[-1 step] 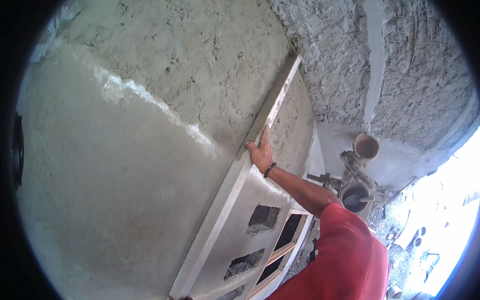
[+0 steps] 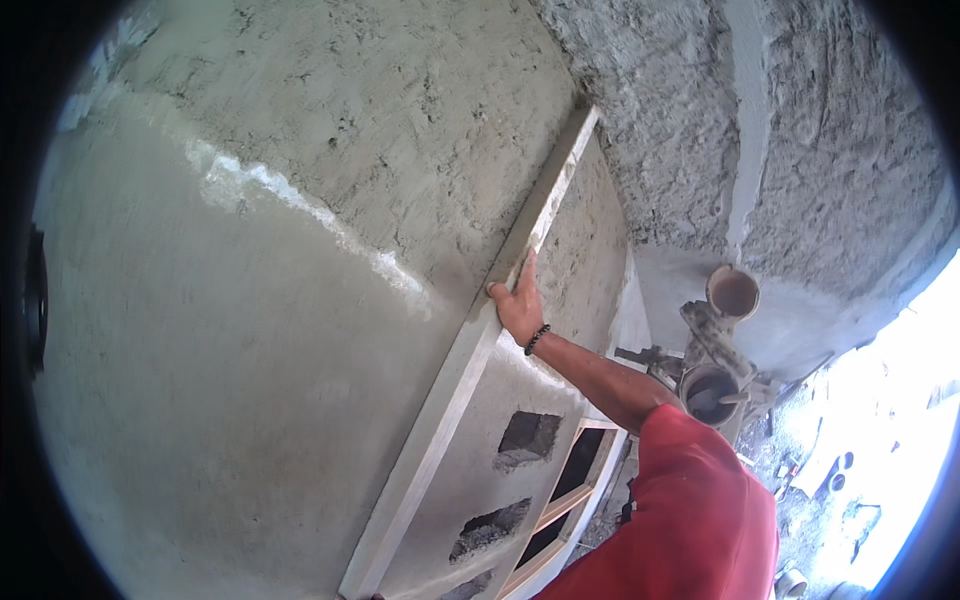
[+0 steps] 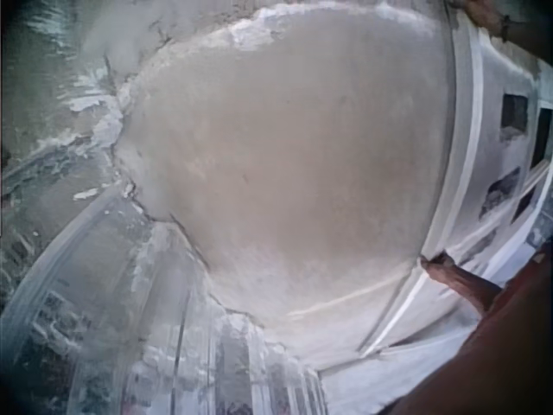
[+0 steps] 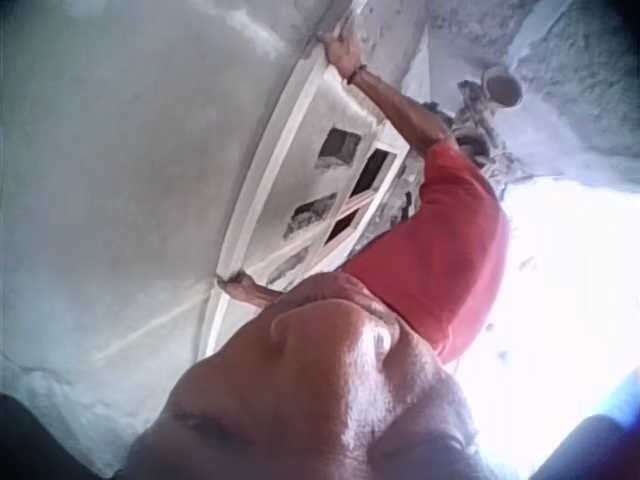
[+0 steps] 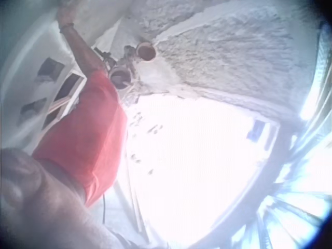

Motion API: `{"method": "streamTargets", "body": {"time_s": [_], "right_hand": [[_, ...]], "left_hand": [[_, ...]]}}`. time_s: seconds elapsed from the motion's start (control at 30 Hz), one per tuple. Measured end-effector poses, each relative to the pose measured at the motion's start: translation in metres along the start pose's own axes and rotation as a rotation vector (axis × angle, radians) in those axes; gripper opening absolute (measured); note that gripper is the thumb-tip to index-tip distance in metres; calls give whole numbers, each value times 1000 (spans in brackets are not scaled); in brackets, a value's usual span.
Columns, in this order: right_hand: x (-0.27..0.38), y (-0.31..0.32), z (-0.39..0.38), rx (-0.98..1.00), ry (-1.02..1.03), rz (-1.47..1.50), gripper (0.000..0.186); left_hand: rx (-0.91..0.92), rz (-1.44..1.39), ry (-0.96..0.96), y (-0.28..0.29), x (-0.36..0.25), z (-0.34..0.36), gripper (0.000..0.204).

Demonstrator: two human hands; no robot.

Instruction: The person levels wet plaster on a wall using a straight edge, then scoops more plaster from a bucket with a trowel and applies it to the wall while standing on a scaffold.

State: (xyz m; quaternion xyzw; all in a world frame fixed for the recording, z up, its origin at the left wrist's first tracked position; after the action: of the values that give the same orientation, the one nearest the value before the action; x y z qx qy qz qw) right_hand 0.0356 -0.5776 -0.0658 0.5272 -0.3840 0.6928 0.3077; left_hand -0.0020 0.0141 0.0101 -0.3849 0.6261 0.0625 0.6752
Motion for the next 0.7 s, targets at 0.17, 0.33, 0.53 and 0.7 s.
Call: {"method": "streamTargets", "body": {"time_s": [0.17,0.33,0.53,0.7], "right_hand": [[4,-4,-6,8,-31,-69,91],[-10,-7,-7,-24,15,145,89],[-13,-9,-7,-54,34,38,93],[59,-24,12,-35,278,-95,96]], "left_hand": [[29,150,-145,31,2,37,27],[76,24,50,28,10,36,29],[129,10,-27,8,3,19,31],[73,-192,-42,-20,-35,2,36]]}}
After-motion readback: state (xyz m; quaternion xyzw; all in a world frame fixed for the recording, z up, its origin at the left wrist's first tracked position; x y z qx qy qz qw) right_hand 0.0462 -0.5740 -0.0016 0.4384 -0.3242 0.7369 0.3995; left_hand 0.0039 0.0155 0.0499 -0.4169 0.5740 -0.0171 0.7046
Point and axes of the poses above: each hand's wrist, its own z-axis towards the middle knuckle, its own y-axis out of the back of the hand, x = y × z, the point moved 3 cm from there along z, towards the middle knuckle, and after that the axes turned 10 degrees about x, right-handed, at the moved point
